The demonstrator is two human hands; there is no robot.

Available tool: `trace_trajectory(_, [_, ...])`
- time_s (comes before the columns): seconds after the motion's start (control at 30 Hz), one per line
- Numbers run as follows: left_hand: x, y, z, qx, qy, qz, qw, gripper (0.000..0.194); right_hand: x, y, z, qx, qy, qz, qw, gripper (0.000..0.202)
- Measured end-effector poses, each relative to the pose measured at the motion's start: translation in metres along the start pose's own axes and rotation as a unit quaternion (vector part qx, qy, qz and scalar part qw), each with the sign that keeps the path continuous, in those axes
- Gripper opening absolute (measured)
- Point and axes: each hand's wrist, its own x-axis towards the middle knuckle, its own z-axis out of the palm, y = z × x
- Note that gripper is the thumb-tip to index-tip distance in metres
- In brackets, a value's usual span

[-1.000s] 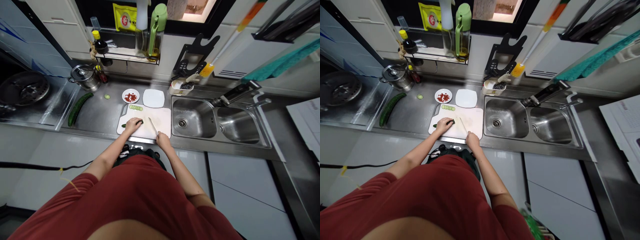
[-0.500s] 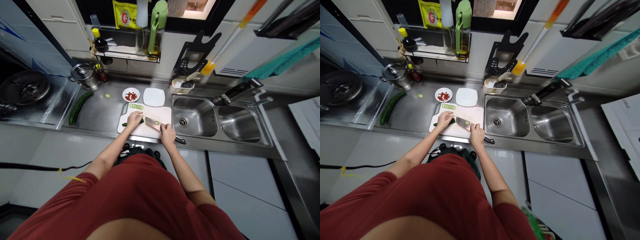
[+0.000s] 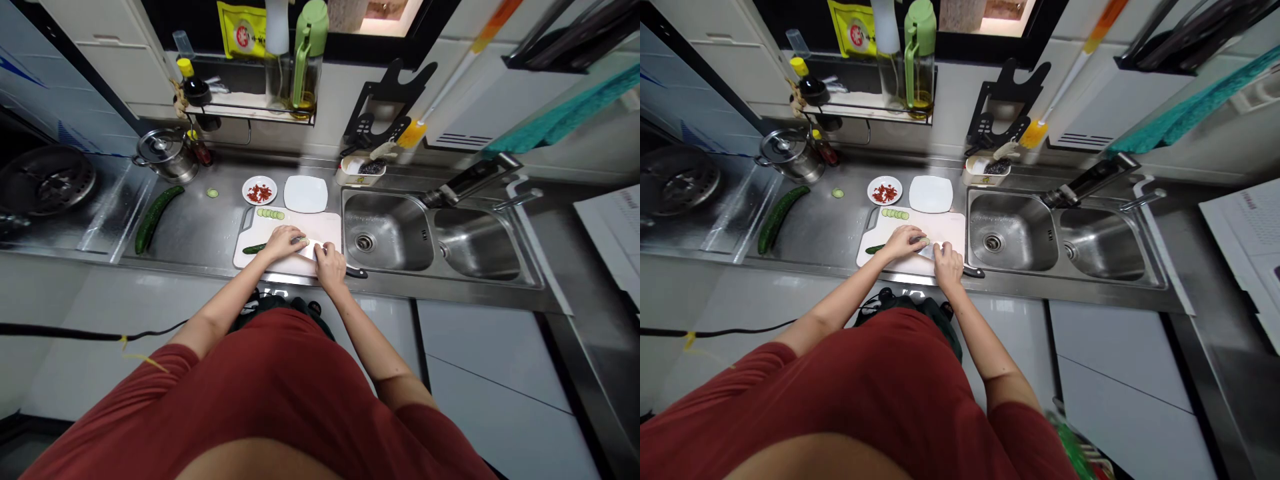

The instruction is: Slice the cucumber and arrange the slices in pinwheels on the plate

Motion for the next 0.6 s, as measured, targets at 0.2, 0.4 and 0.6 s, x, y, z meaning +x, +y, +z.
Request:
trace_trajectory(0.2, [0.001, 0.0, 0.002, -0.026, 0.009, 0.004, 1.0, 0.021, 0.0, 0.0, 0.001, 0.013, -0.027, 0.006, 1.0, 0.042])
trace_trajectory(0.4, [0.002, 0.002, 0.007, -0.057, 0.029, -0.009, 0.998, 0.011, -0.004, 0.003, 0.004, -0.002, -0.026, 0.021, 0.999, 0.04])
trace_trajectory(0.6, [0.008, -0.019, 0.011, -0.085, 0.091, -0.156, 0.98, 0.015, -0.01, 0.014, 0.009, -0.002, -0.046, 0.048, 0.998, 0.04])
